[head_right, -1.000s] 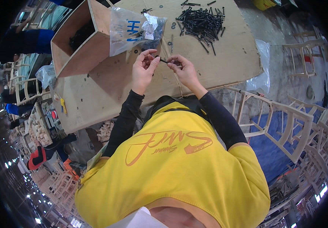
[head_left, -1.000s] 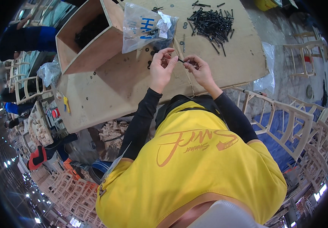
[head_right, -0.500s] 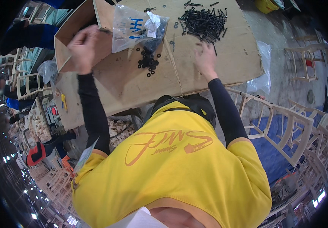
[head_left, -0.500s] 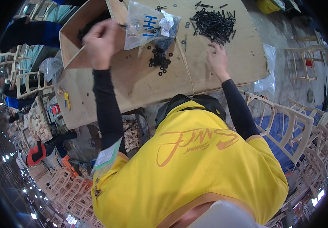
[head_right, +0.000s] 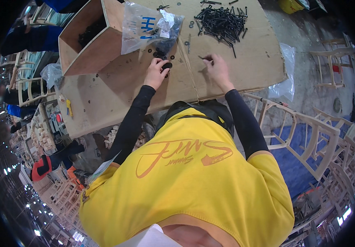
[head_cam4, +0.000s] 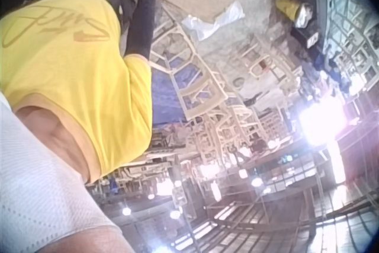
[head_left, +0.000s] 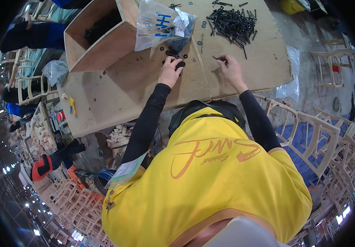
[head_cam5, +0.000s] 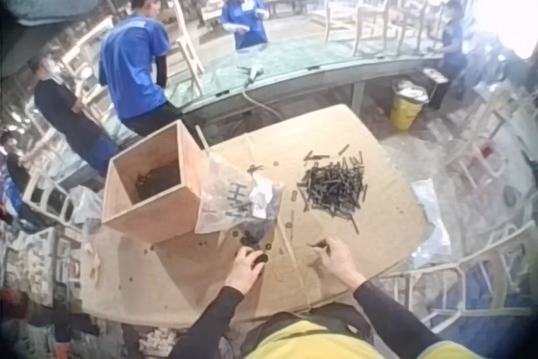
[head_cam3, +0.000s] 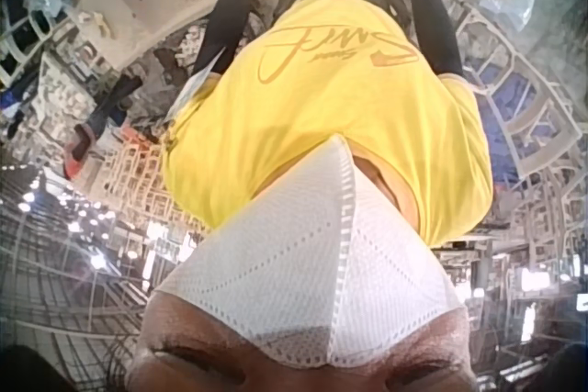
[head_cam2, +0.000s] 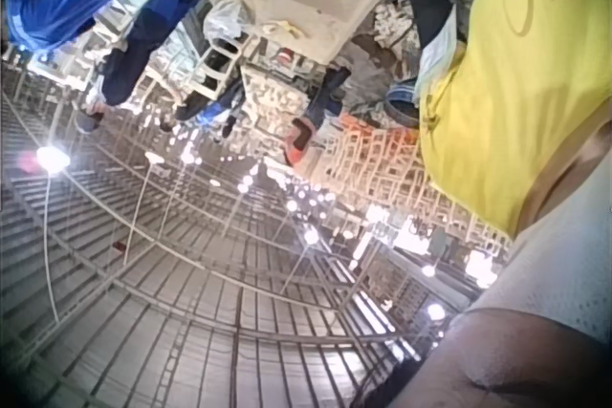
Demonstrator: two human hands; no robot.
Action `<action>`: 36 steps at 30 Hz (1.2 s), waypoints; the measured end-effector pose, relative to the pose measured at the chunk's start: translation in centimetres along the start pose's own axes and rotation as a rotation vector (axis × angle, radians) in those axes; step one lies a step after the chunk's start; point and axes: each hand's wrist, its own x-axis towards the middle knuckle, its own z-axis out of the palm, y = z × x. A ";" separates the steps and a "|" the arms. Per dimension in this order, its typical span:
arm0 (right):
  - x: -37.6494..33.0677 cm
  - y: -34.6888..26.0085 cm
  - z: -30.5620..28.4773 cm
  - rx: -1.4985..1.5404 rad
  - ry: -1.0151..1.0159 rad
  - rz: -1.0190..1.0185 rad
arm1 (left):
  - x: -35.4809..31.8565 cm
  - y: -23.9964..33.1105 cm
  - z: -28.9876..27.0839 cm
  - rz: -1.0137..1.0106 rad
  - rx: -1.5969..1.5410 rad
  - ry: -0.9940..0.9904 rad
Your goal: The person repeatedly picks up small black washers and screws from a table, threads the washers onto the screws, and places the assembled pieces into a wooden bin. The person also handles plastic bags containing additional hardware.
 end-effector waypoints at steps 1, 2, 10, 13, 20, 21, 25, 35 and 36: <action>-0.6 -0.8 0.5 0.040 -0.026 -0.002 | -0.3 -1.0 1.1 0.080 0.107 0.090; -1.0 -1.2 1.0 0.075 -0.047 -0.001 | -0.2 -1.3 1.6 0.051 0.079 0.087; -2.1 -3.1 2.7 0.231 -0.143 0.025 | 0.0 -1.4 1.0 -0.179 -0.011 -0.058; -2.2 -3.7 2.9 0.240 -0.163 0.028 | -0.2 -1.4 0.8 -0.123 -0.001 -0.023; -2.5 -5.1 2.6 0.230 -0.193 0.036 | 0.5 2.0 -1.4 -0.596 -1.118 -0.031; -2.5 -5.3 2.6 0.235 -0.192 0.030 | 0.6 2.8 -2.0 -0.608 -1.161 -0.074; -2.4 -6.1 2.6 0.253 -0.180 -0.008 | 0.5 4.6 -3.0 -0.613 -1.255 -0.190; -2.4 -7.0 2.5 0.305 -0.167 -0.016 | 0.5 5.1 -2.8 -0.605 -1.187 -0.182; -2.4 -7.1 2.5 0.308 -0.169 -0.015 | 0.5 5.1 -2.8 -0.591 -1.162 -0.187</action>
